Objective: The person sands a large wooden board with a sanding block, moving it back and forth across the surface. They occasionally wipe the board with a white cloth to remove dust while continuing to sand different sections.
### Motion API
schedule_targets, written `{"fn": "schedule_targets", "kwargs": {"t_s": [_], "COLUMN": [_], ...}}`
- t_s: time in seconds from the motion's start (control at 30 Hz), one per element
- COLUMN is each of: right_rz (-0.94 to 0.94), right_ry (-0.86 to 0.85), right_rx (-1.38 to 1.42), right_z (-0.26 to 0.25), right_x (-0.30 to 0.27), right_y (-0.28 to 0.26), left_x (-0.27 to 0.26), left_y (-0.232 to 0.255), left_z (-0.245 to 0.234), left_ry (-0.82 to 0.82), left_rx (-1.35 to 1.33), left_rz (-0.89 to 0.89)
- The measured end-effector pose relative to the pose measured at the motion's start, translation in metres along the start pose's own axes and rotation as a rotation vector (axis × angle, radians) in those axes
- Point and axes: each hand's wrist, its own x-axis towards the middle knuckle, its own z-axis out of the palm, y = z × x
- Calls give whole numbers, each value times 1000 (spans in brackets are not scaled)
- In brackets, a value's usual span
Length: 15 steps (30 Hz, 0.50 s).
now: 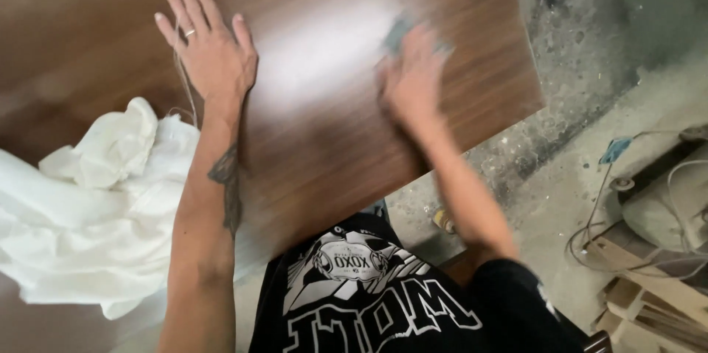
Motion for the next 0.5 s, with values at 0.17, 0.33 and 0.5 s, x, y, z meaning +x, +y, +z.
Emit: {"fn": "schedule_targets", "kwargs": {"t_s": [0.17,0.33,0.5], "right_rz": [394,341,434], "right_ry": [132,8,-3], "right_rx": [130,363,293], "right_z": [99,15,58], "right_x": [75,42,83], "right_y": [148,42,133], "left_x": [-1,3,1], "left_y": [6,6,6], "left_z": [-3,-1,0], "left_ry": [-19,33,-20], "left_rx": [-28,-49,-67], "left_rz": [-20,-9,-35]}}
